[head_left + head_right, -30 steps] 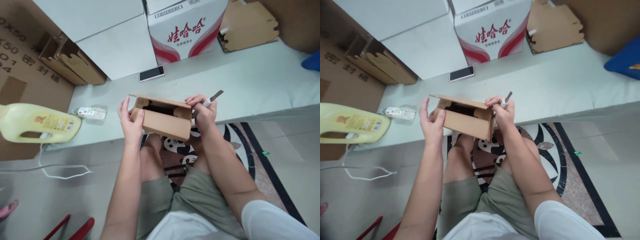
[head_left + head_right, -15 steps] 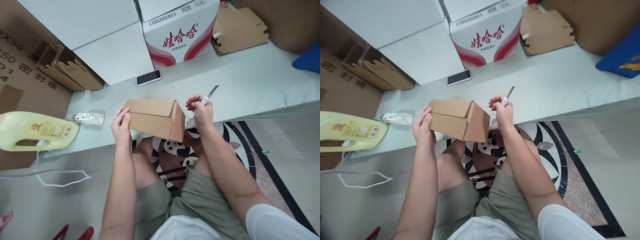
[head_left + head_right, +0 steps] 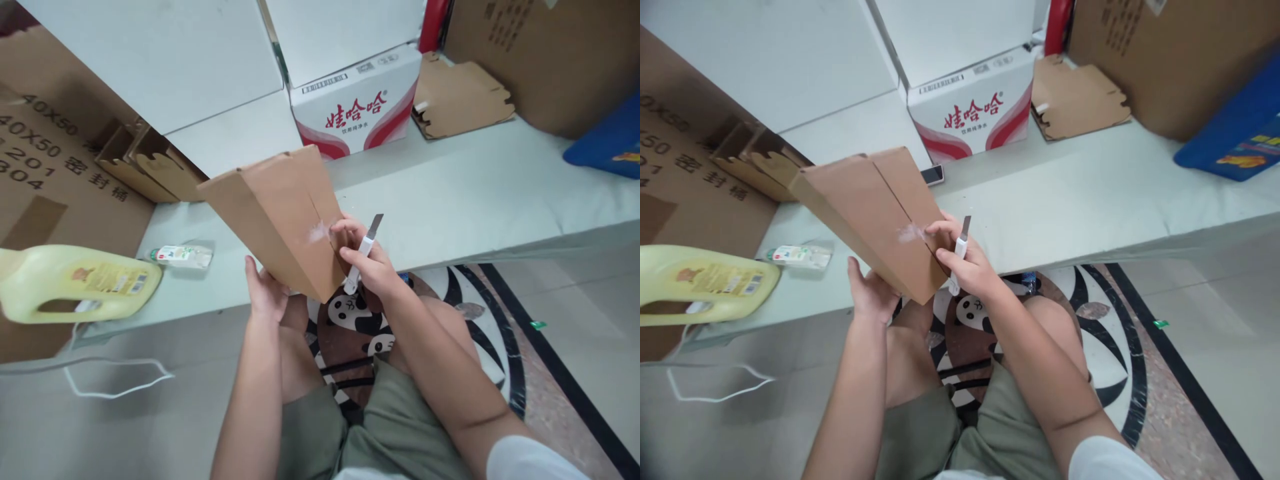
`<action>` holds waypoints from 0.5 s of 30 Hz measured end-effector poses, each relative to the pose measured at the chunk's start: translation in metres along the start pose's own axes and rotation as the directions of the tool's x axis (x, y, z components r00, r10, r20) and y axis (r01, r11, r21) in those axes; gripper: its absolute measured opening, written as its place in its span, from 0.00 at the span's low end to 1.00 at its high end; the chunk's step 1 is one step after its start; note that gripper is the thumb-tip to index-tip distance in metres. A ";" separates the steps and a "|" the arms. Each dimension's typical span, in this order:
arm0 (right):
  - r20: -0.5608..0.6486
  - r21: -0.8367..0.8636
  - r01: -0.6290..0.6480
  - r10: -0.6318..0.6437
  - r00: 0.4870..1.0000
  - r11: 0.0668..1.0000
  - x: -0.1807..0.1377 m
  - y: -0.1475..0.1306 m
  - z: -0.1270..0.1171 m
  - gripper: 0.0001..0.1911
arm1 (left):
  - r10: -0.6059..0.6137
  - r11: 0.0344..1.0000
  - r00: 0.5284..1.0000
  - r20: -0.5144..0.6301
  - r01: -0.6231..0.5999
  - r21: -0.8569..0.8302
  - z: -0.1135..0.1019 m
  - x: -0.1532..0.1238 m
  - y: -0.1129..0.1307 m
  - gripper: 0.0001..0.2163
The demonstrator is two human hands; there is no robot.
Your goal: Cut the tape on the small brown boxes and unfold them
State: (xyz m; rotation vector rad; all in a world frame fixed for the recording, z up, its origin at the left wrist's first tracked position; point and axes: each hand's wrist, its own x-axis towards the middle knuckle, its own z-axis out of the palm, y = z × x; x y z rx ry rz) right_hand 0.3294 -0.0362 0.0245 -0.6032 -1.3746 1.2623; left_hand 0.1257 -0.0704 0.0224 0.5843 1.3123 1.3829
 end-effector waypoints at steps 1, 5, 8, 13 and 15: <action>0.014 -0.046 0.002 -0.001 1.000 0.999 0.000 -0.010 -0.004 0.18 | -0.016 1.000 1.000 0.020 0.017 -0.009 0.006 -0.005 -0.004 0.34; 0.020 -0.269 -0.105 0.114 0.993 0.957 -0.007 -0.050 -0.026 0.26 | -0.214 0.977 0.977 -0.002 0.214 -0.002 0.031 -0.015 -0.028 0.26; -0.054 -0.381 -0.189 0.182 0.982 0.905 -0.013 -0.064 -0.037 0.24 | -0.372 0.928 0.928 0.019 0.371 0.039 0.042 -0.021 -0.052 0.19; -0.162 -0.521 -0.290 0.241 0.957 0.803 -0.015 -0.054 -0.046 0.21 | -0.240 0.884 0.971 -0.012 0.224 0.411 0.036 -0.030 -0.061 0.11; -0.146 -0.518 -0.313 0.278 0.949 0.796 -0.013 -0.048 -0.047 0.22 | 0.145 0.848 0.984 -0.107 -0.068 0.525 0.032 -0.027 -0.046 0.07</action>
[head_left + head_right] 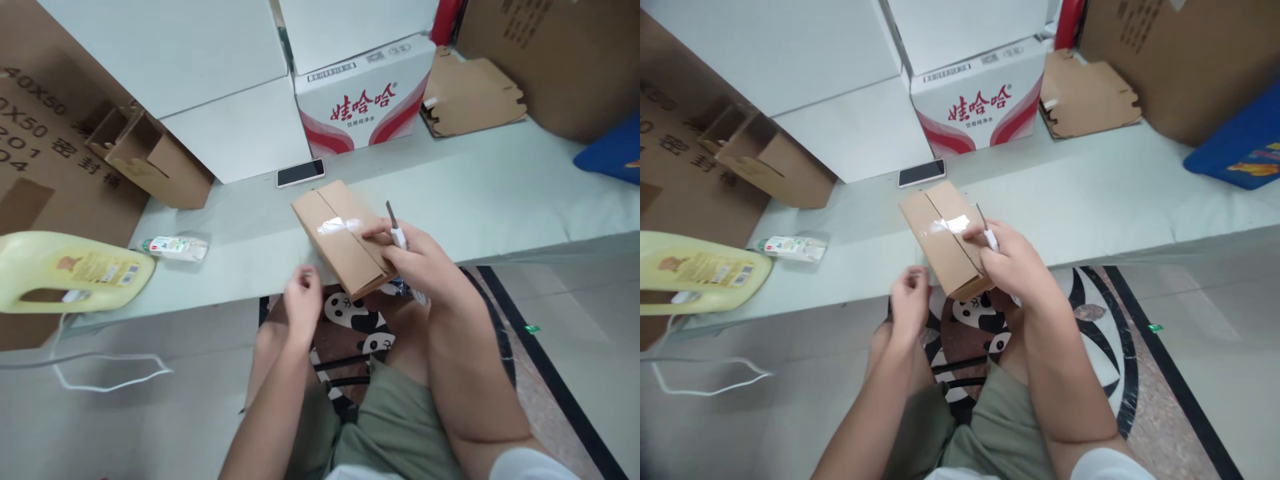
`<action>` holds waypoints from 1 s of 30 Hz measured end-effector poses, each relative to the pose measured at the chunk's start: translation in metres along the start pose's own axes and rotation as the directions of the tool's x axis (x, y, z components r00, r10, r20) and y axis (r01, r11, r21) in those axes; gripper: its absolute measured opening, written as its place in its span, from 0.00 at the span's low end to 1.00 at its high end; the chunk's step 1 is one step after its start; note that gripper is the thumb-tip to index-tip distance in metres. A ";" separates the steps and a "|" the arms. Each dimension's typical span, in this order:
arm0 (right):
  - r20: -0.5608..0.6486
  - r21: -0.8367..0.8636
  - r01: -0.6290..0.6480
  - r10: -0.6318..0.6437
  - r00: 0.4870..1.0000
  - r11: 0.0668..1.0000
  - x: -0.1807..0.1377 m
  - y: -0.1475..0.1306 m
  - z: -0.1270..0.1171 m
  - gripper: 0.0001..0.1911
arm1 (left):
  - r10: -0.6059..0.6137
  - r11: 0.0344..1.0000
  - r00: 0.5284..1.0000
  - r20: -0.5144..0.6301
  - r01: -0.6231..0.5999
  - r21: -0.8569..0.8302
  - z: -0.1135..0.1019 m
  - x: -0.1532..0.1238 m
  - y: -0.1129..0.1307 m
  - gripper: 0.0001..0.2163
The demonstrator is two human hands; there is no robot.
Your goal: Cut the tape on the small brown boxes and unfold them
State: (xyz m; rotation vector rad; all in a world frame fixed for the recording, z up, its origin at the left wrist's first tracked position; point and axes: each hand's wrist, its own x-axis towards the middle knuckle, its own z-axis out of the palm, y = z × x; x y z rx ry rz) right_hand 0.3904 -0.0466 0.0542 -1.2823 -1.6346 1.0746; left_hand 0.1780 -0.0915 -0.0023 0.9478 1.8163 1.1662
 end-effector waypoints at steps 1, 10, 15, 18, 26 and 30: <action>0.016 0.001 -0.010 0.010 1.000 1.000 0.001 0.001 0.001 0.23 | 0.243 0.970 0.958 -0.152 -0.237 0.058 -0.004 0.005 0.009 0.07; -0.218 0.436 0.009 0.096 0.971 0.900 0.003 -0.004 0.005 0.09 | 0.850 0.449 0.487 0.201 -0.869 0.207 0.020 0.032 0.044 0.16; -0.530 0.602 0.247 0.148 0.835 0.760 0.002 -0.003 0.002 0.14 | 0.851 0.439 0.480 0.213 -0.873 0.210 0.023 0.033 0.038 0.15; -0.461 0.667 0.240 0.138 0.876 0.706 0.004 0.000 0.002 0.13 | 0.853 0.458 0.488 0.187 -0.870 0.184 0.025 0.034 0.040 0.14; -0.544 0.585 0.383 -0.004 0.839 0.715 0.005 -0.010 -0.002 0.09 | 0.899 0.432 0.436 0.034 -0.898 0.076 0.033 0.032 0.033 0.10; -0.322 0.697 0.256 -0.028 0.946 0.670 0.000 -0.002 -0.010 0.23 | 0.897 0.440 0.442 0.005 -0.896 0.064 0.034 0.032 0.032 0.10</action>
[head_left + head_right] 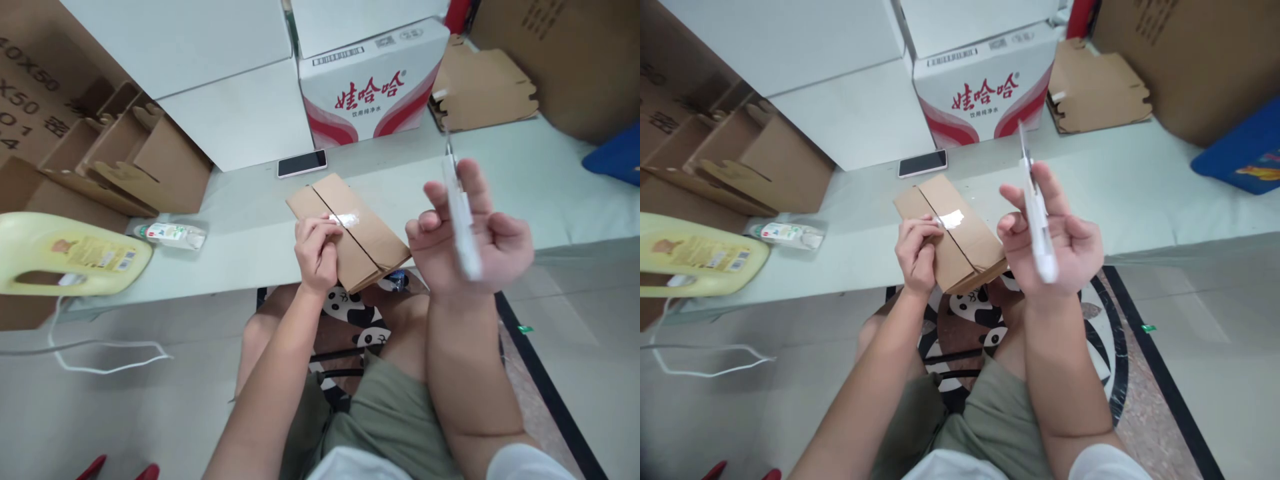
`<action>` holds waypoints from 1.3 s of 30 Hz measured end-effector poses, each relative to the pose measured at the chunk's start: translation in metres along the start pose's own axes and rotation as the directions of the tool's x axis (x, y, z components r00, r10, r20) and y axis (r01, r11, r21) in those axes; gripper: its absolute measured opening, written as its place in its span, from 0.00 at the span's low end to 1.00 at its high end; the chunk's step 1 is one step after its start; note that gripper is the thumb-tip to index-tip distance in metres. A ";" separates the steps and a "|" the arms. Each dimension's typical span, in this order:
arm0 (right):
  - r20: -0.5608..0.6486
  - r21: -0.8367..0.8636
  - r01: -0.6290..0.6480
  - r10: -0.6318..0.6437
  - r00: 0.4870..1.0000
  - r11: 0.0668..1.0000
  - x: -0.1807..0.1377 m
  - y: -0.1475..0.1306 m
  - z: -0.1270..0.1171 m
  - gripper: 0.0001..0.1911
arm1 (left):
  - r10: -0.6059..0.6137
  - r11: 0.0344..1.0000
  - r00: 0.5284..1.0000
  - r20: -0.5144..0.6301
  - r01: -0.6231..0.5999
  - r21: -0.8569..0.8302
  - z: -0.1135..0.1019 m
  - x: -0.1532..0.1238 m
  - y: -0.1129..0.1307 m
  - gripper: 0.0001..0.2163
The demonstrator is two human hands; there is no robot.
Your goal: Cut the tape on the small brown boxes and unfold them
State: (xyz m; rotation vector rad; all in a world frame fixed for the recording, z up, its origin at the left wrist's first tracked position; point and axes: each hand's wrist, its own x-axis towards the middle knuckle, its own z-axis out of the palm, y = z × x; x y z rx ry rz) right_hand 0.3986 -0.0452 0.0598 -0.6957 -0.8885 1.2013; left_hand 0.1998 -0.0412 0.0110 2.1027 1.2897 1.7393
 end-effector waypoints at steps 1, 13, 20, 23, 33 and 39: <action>0.038 -0.008 -0.005 0.006 0.999 1.000 0.000 0.001 -0.003 0.24 | -0.002 1.000 1.000 -0.002 0.002 0.003 0.000 0.000 0.000 0.10; 0.164 -0.474 0.135 -0.063 0.984 0.870 -0.012 0.001 0.023 0.08 | -0.016 0.991 1.000 -0.021 0.018 0.131 0.007 -0.006 0.009 0.09; 0.341 -0.675 0.190 0.073 0.937 0.712 -0.010 -0.007 0.025 0.08 | 0.081 0.985 0.996 -0.043 -0.074 0.155 0.008 -0.011 0.005 0.10; 0.351 -0.740 0.217 0.091 0.932 0.636 -0.009 -0.008 0.028 0.09 | 0.084 0.985 0.996 -0.044 -0.076 0.152 0.008 -0.012 0.004 0.11; 0.303 -0.840 0.245 0.044 0.952 0.484 -0.006 -0.005 0.041 0.04 | 0.067 0.982 0.998 -0.010 -0.065 0.177 0.006 -0.013 0.005 0.12; 0.271 -0.634 0.242 -0.082 0.959 0.734 -0.009 -0.008 0.028 0.04 | 0.059 0.980 0.998 0.000 -0.058 0.189 0.003 -0.013 0.004 0.12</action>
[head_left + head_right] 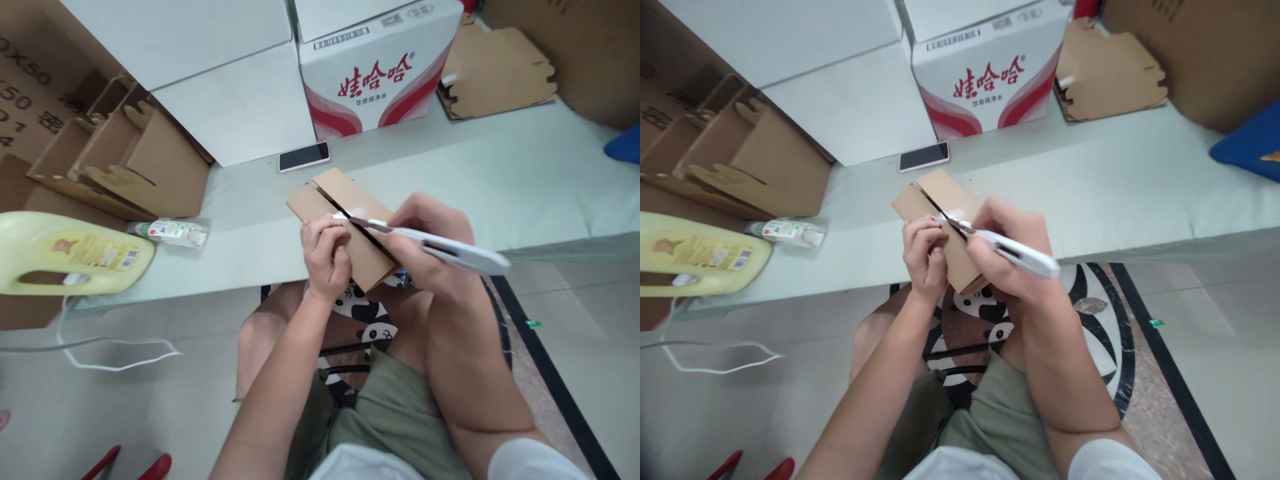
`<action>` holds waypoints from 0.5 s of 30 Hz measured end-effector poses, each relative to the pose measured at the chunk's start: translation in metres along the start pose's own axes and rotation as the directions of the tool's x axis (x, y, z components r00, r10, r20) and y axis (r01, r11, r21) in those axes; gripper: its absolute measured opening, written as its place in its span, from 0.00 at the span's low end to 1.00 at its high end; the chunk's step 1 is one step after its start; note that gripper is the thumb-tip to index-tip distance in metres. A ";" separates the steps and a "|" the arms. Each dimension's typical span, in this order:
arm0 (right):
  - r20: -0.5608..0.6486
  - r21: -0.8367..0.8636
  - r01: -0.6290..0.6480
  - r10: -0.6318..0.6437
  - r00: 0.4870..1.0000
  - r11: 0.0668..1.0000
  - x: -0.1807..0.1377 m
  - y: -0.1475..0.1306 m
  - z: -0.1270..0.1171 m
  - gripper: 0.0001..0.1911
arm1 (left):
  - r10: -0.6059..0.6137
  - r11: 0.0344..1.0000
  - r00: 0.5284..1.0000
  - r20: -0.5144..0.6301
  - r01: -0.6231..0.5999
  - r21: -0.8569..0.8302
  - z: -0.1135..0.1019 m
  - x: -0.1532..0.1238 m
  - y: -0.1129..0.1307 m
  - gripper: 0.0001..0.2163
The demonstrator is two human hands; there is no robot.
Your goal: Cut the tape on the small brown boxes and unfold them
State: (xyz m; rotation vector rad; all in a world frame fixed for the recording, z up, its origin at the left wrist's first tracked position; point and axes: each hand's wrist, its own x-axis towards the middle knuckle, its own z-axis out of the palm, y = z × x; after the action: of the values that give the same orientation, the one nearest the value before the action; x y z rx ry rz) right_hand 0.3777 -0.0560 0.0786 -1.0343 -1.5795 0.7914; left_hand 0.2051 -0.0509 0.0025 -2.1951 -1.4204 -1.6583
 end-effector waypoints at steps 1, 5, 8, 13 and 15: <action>-0.097 0.088 0.035 -0.026 0.995 0.996 -0.001 0.003 -0.001 0.03 | 0.000 1.000 1.000 -0.002 0.000 -0.006 -0.002 -0.001 -0.001 0.12; -0.444 0.097 0.088 -0.036 0.895 0.991 0.004 0.028 -0.002 0.06 | 0.012 1.000 1.000 0.008 -0.012 -0.022 -0.016 -0.007 -0.011 0.12; -0.383 -0.093 -0.123 0.079 0.920 0.988 0.010 0.059 0.001 0.14 | -0.020 0.998 1.000 -0.003 0.020 -0.058 -0.033 -0.016 -0.019 0.10; -0.049 -0.294 -0.381 0.384 0.922 0.877 0.017 0.101 0.012 0.32 | -0.214 0.975 0.977 0.018 0.215 -0.065 -0.058 -0.029 -0.028 0.12; 0.033 -0.301 -0.413 0.442 0.896 0.859 0.019 0.106 0.017 0.37 | -0.368 0.923 0.929 -0.023 0.362 -0.127 -0.066 -0.032 -0.032 0.18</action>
State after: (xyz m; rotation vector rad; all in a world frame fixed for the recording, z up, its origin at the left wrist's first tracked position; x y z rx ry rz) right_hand 0.3835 0.0045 -0.0116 -1.6212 -1.6007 0.9404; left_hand 0.1343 -0.0871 -0.0091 -2.0231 -1.8560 -1.9389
